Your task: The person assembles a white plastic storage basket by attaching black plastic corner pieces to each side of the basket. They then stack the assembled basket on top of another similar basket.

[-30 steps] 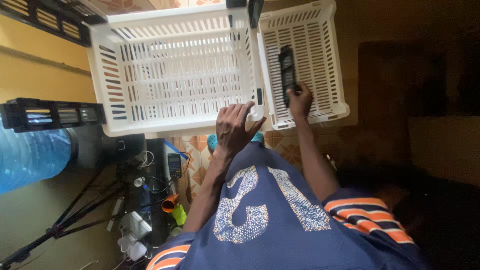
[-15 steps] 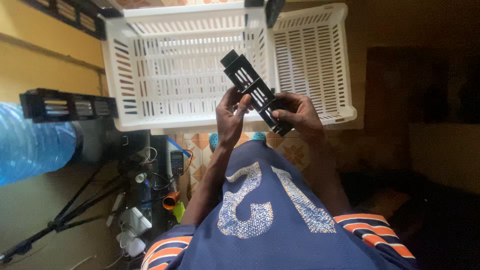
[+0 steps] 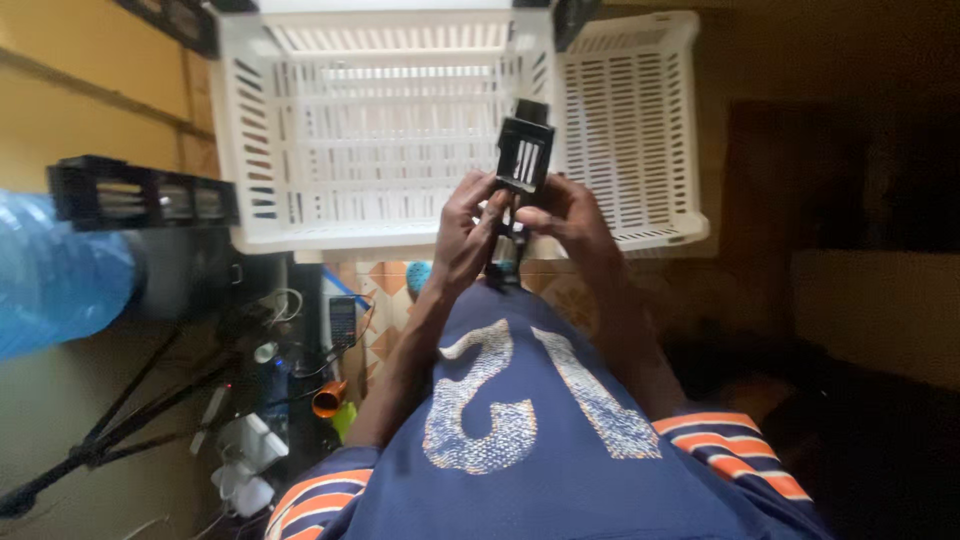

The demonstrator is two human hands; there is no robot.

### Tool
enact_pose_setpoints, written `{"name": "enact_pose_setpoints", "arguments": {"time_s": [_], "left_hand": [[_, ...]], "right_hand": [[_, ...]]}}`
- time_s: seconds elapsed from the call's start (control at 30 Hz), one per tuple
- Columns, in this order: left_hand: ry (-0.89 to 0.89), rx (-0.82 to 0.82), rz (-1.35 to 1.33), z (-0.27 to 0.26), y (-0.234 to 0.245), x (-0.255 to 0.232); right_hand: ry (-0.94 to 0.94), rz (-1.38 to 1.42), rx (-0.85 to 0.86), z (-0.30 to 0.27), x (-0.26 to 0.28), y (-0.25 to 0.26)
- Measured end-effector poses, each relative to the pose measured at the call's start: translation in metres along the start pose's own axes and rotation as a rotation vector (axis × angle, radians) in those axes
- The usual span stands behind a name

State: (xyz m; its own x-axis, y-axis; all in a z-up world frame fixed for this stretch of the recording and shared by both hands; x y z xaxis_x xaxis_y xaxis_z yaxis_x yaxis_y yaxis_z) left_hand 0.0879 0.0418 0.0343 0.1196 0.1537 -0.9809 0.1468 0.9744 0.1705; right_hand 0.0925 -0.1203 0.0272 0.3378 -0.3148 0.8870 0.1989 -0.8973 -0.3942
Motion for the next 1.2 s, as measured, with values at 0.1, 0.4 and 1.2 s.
{"name": "enact_pose_setpoints", "arguments": {"time_s": [0.1, 0.4, 1.2], "left_hand": [[-0.097, 0.002, 0.197, 0.003, 0.002, -0.014], [-0.23, 0.129, 0.543, 0.004, -0.016, -0.027], [-0.277, 0.143, 0.698, 0.017, -0.041, -0.009]], "right_hand": [[0.199, 0.296, -0.056, 0.003, 0.008, -0.012], [0.458, 0.628, -0.368, -0.006, 0.052, 0.026], [0.983, 0.397, -0.494, -0.004, 0.034, 0.022]]}}
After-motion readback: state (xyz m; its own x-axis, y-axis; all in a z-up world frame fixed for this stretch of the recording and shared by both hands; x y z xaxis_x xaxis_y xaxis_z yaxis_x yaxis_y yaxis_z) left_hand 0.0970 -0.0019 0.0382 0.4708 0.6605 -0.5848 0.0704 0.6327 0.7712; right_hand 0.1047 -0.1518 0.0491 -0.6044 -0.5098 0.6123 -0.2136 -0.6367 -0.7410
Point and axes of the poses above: each hand's wrist, its own z-axis towards the middle knuckle, its own y-axis out of the back of the hand, x = y × z, the point moved 7 cm from there along z, towards the middle knuckle, and after that the axes turned 13 degrees about z, right-handed, at the moved point
